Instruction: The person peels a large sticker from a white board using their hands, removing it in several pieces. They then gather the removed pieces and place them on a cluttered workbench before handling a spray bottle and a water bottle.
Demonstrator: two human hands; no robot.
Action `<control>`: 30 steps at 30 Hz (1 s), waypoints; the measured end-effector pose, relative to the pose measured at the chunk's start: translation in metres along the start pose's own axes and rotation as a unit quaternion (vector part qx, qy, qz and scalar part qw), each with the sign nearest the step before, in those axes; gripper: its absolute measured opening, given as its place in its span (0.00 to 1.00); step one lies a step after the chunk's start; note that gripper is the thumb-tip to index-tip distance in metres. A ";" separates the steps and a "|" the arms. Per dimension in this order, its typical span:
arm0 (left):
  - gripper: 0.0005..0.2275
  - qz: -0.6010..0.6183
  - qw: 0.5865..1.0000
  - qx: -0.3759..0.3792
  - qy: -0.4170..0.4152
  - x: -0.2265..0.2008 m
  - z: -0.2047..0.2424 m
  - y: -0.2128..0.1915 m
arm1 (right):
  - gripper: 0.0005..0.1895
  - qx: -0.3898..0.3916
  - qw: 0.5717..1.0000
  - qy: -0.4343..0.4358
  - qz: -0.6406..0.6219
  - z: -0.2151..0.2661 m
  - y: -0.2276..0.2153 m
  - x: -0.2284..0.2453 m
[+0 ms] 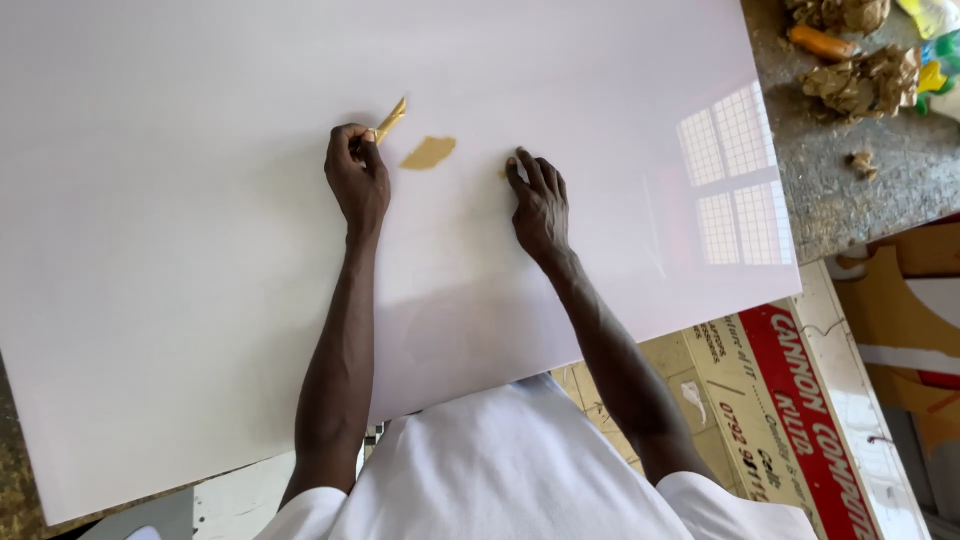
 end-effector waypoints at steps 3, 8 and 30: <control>0.03 0.002 1.000 0.001 -0.003 0.006 0.002 0.005 | 0.26 0.023 1.000 -0.001 -0.008 0.011 -0.006 0.007; 0.02 -0.019 1.000 -0.003 0.014 -0.006 0.001 0.001 | 0.29 0.021 0.999 0.033 -0.020 0.014 -0.004 0.005; 0.03 0.017 1.000 0.013 0.001 0.005 0.005 -0.002 | 0.23 0.001 0.996 0.067 -0.059 0.035 0.011 0.011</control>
Point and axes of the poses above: each hand's wrist, its own z-axis away from the middle knuckle, its own y-axis out of the palm, x = y × z, the point moved 10 cm from there along -z, towards the middle knuckle, and after that the axes turned 11 degrees about -y, right-handed, at the moved point
